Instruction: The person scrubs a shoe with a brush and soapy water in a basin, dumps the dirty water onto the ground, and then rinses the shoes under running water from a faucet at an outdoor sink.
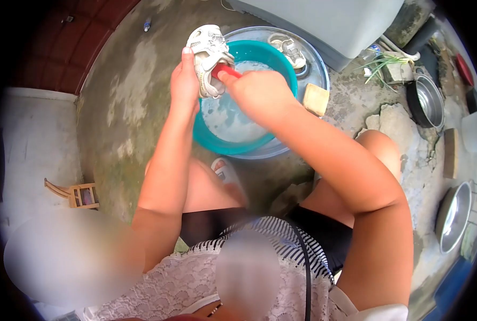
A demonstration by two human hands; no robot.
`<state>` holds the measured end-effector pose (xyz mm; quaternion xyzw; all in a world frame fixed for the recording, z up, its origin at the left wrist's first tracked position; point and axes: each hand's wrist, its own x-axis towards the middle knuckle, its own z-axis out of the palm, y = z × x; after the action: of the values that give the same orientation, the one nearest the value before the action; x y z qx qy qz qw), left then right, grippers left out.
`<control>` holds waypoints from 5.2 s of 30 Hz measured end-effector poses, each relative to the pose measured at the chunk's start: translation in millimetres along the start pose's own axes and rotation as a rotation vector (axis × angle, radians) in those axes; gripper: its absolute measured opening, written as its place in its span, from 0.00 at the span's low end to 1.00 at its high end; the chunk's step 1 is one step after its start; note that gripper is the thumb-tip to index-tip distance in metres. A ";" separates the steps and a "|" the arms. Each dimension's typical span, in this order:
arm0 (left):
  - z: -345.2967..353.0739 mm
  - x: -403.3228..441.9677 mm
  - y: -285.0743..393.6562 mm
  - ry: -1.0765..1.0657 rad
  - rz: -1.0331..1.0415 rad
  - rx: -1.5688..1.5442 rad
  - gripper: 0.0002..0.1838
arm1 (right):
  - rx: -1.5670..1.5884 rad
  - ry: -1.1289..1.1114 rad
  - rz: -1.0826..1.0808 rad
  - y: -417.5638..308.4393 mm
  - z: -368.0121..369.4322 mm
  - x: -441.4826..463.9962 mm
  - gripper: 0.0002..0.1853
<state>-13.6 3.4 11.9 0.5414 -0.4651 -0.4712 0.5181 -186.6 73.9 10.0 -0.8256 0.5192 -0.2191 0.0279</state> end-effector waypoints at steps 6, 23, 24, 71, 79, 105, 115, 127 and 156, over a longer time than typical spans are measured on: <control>-1.5 -2.5 3.6 -0.051 -0.020 -0.040 0.30 | 0.063 0.058 0.018 10.4 -2.2 0.5 0.19; 2.0 -6.6 1.0 -0.066 -0.043 -0.222 0.31 | 0.036 -0.108 0.040 -0.9 -19.6 -10.6 0.21; 3.8 -8.8 2.0 -0.059 -0.059 -0.233 0.31 | 0.025 -0.099 0.049 -1.5 -18.6 -7.8 0.21; -7.8 -7.0 -10.0 -0.073 -0.096 -0.285 0.19 | 0.875 -0.177 0.212 2.3 12.5 3.8 0.20; -0.8 -12.6 -4.7 -0.111 -0.024 -0.248 0.21 | 0.854 0.058 0.085 5.9 37.6 6.6 0.22; 0.0 -7.8 2.1 -0.168 -0.108 0.022 0.28 | 0.136 -0.139 0.070 2.7 -6.2 -5.3 0.20; -4.8 -7.4 1.9 -0.167 -0.127 0.026 0.30 | 0.076 -0.177 -0.047 -10.6 -4.7 -11.0 0.17; -10.0 -16.4 5.4 -0.358 -0.120 -0.451 0.33 | 0.863 0.044 0.023 5.4 -6.5 -2.8 0.20; 9.4 -12.0 -12.2 -0.379 0.088 -0.480 0.29 | 0.107 0.042 0.099 5.6 -17.2 -9.9 0.21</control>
<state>-24.2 14.5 -0.1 0.2855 -0.4516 -0.6374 0.5552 -201.6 83.0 20.7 -0.7913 0.5476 -0.2623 0.0720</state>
